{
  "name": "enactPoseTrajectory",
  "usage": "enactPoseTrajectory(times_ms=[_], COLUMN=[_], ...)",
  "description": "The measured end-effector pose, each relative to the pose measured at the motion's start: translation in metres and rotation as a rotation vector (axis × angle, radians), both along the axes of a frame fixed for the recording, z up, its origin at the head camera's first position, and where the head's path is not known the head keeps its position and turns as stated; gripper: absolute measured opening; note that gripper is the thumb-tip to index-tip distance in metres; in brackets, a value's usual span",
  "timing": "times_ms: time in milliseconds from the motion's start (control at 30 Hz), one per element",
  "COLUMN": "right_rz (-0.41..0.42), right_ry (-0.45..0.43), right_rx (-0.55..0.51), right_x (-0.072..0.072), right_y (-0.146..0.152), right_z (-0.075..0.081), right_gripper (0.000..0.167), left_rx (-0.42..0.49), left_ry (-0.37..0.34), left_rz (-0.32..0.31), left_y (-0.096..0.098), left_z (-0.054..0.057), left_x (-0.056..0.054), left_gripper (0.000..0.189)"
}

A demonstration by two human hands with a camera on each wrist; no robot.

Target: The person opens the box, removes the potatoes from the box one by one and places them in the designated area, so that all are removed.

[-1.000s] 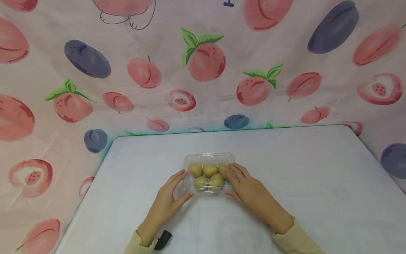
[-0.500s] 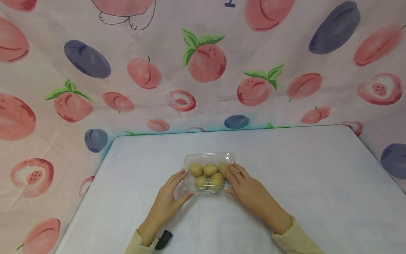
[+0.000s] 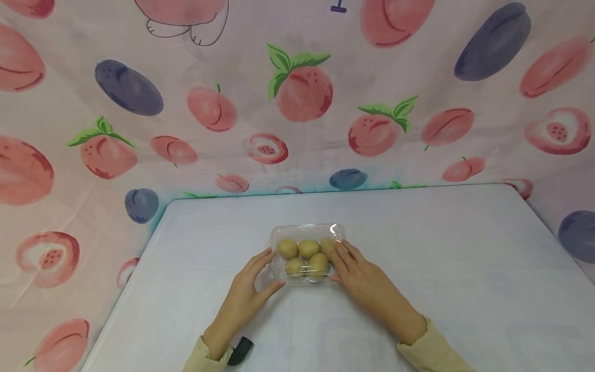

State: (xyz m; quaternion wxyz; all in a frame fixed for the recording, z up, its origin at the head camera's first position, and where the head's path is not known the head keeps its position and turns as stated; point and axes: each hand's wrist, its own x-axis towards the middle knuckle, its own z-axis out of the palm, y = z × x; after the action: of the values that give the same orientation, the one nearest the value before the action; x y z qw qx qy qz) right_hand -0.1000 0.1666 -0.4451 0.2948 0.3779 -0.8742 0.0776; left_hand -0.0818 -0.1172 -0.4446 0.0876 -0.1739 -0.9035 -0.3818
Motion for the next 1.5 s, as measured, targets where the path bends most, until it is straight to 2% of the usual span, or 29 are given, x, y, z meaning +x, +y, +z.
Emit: enactPoseTrajectory(times_ms=[167,500,1033,1500], right_rz=[0.008,0.004,0.006,0.031], right_ry=[0.070,0.134,0.186,0.212], right_rx=[0.009,0.038,0.041,0.002], right_x=[-0.001,-0.002,-0.002,-0.005], right_y=[-0.002,-0.003,-0.006,-0.006], right_z=[-0.004,-0.010,-0.013,-0.011], right_gripper=[0.065,0.063,0.060,0.056], left_rx=[-0.003,0.026,0.031,0.021], left_ry=[0.021,0.049,0.056,0.047], left_rz=[-0.005,-0.006,0.008,0.022], left_y=[0.000,0.001,0.001,0.001], left_z=[-0.002,-0.006,-0.009,-0.008], left_x=[0.000,0.000,0.000,0.001], left_gripper=[0.068,0.066,0.067,0.065])
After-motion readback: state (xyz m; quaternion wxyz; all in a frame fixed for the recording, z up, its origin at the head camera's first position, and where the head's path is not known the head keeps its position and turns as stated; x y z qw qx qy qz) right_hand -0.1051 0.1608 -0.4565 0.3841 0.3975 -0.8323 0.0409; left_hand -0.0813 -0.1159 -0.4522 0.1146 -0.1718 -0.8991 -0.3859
